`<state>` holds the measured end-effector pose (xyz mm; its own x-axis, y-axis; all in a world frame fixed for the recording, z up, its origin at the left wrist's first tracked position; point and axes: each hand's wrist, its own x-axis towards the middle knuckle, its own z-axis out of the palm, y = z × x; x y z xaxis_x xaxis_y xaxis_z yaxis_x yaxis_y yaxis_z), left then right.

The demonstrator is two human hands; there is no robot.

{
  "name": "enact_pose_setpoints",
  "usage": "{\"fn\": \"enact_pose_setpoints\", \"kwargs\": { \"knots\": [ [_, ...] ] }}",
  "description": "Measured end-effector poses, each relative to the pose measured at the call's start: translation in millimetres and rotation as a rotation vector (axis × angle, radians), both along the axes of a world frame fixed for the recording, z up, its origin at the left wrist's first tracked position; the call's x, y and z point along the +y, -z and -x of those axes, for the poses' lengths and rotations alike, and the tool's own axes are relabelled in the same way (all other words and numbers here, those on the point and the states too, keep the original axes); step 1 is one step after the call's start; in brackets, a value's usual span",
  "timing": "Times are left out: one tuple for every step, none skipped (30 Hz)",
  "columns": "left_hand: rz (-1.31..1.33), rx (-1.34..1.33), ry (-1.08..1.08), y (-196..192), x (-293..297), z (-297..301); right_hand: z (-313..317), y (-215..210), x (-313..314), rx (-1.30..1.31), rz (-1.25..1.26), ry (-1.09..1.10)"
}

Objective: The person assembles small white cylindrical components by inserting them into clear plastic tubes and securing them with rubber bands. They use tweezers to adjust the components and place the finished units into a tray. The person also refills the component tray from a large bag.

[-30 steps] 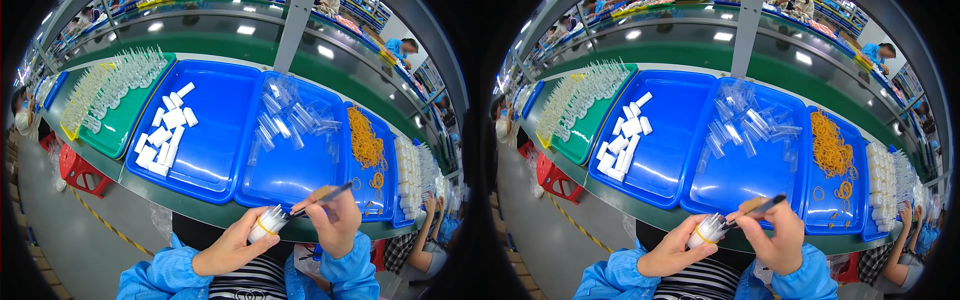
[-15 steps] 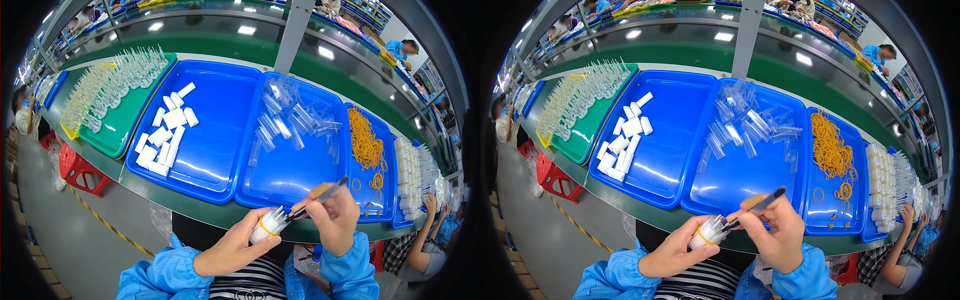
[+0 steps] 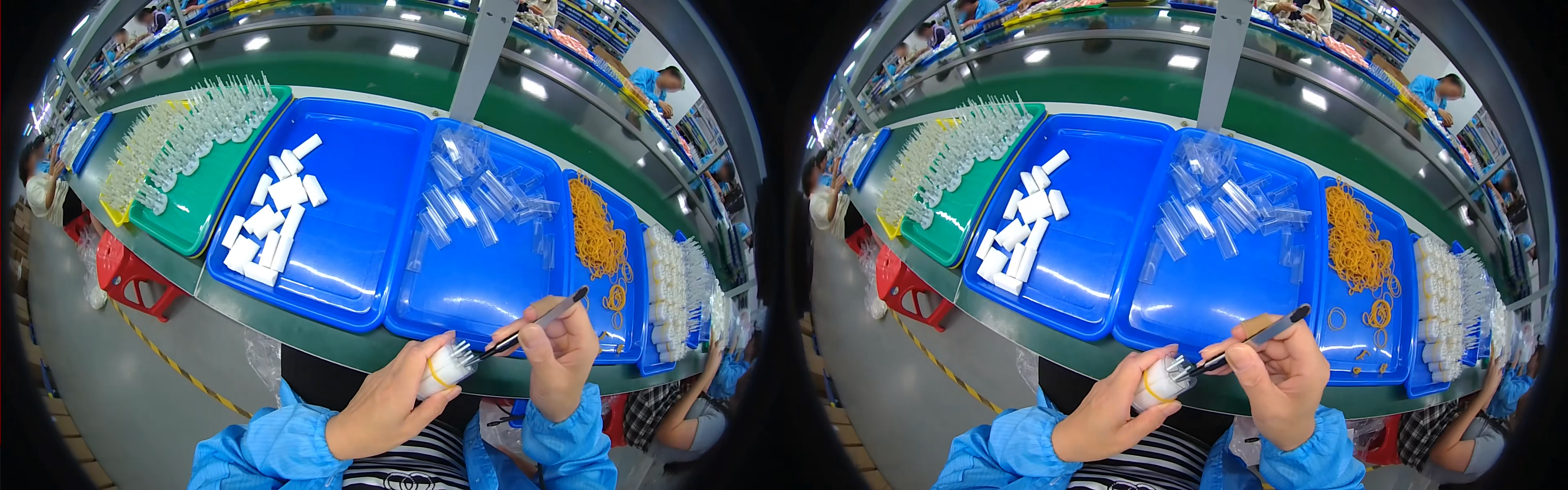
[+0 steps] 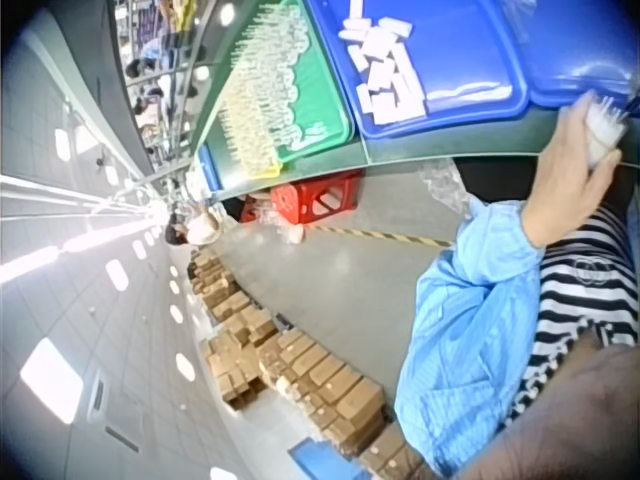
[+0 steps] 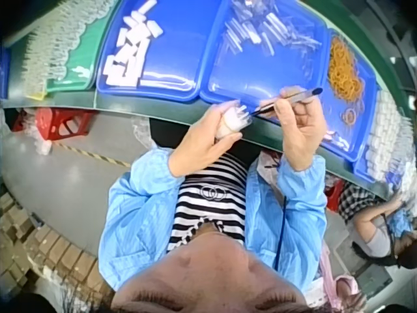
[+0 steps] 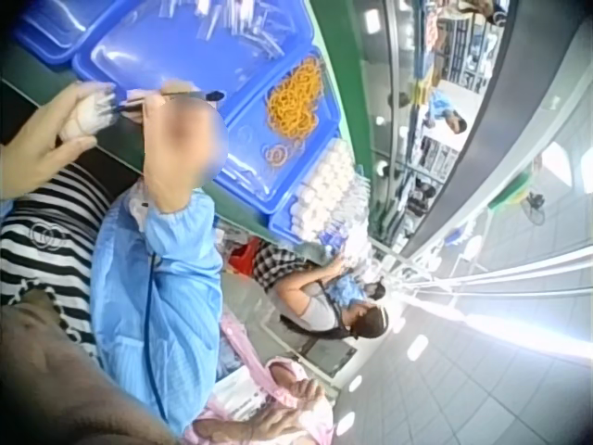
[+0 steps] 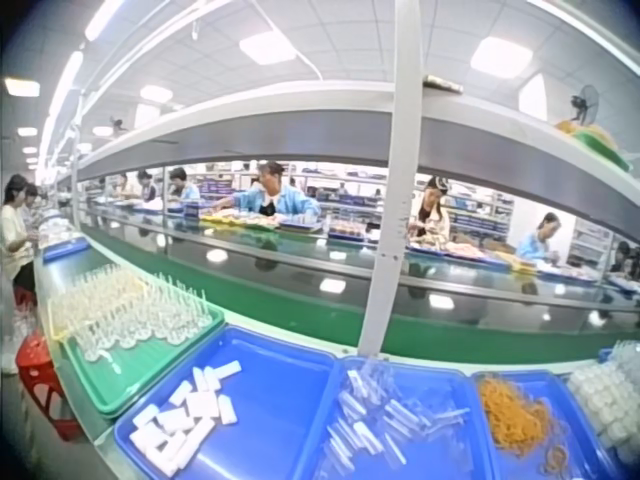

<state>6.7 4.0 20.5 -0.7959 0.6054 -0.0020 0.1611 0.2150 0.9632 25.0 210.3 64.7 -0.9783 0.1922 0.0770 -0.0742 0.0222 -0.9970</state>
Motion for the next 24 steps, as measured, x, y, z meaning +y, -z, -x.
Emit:
{"fn": "enact_pose_setpoints", "kwargs": {
  "knots": [
    [-0.002, 0.002, -0.001, 0, 0, 0, 1, 3, -2, -0.002, 0.029, -0.002],
    [-0.003, 0.003, -0.003, 0, 0, 0, 1, 4, -2, -0.009, 0.045, -0.012],
    [-0.005, 0.005, -0.004, -1, 0, 0, 2, 4, -3, -0.016, 0.062, -0.021],
    [-0.002, 0.009, -0.005, -1, 0, 1, 3, 5, -3, -0.022, 0.078, -0.030],
    [-0.001, 0.012, -0.005, -2, 0, 1, 3, 4, -5, -0.030, 0.085, -0.024],
    [0.000, 0.016, -0.005, -3, 0, 2, 2, 4, -6, -0.037, 0.091, -0.017],
    [0.010, 0.040, -0.007, -2, 0, 2, 2, 4, -7, -0.045, 0.098, -0.011],
    [0.021, 0.064, -0.011, -2, 0, 3, 0, 6, -7, 0.024, -0.047, -0.008],
    [0.032, 0.088, -0.015, -2, 0, 3, -3, 9, -5, 0.092, -0.191, -0.006],
    [0.040, 0.084, -0.016, -3, 1, 3, -5, 11, -3, 0.161, -0.335, -0.003],
    [0.045, 0.080, -0.015, -3, 1, 2, -6, 6, -3, 0.214, -0.489, -0.017],
    [0.051, 0.076, -0.014, -4, 1, 2, -7, 2, -3, 0.171, -0.415, -0.004],
    [0.050, 0.075, -0.020, -4, 1, 2, -7, 0, -4, 0.127, -0.340, 0.010],
    [0.048, 0.075, -0.025, -5, 1, 2, -6, -3, -5, 0.084, -0.264, 0.023],
    [0.048, 0.075, -0.031, -5, 1, 2, -3, -6, -10, 0.054, -0.114, 0.041],
    [0.044, 0.074, -0.030, -5, 1, 2, -1, -6, -9, 0.040, -0.088, 0.036],
    [0.040, 0.073, -0.028, -5, 1, 2, 0, -5, -8, 0.026, -0.061, 0.032],
    [0.036, 0.072, -0.027, -4, 1, 2, 1, -5, -7, 0.013, -0.035, 0.028],
    [0.034, 0.079, -0.030, -4, 0, 2, 2, -4, -8, 0.000, -0.003, 0.030],
    [0.033, 0.087, -0.032, -3, 0, 2, 4, -3, -9, -0.014, 0.030, 0.032],
    [0.031, 0.094, -0.034, -3, 1, 2, 5, -2, -9, -0.027, 0.062, 0.035],
    [0.036, 0.097, -0.036, -3, 1, 2, 6, -1, -10, -0.043, 0.082, 0.035],
    [0.039, 0.101, -0.036, -5, 2, 2, 6, -1, -10, -0.058, 0.101, 0.036],
    [0.041, 0.105, -0.036, -5, 2, 2, 6, -1, -11, -0.073, 0.119, 0.038]
  ]
}}
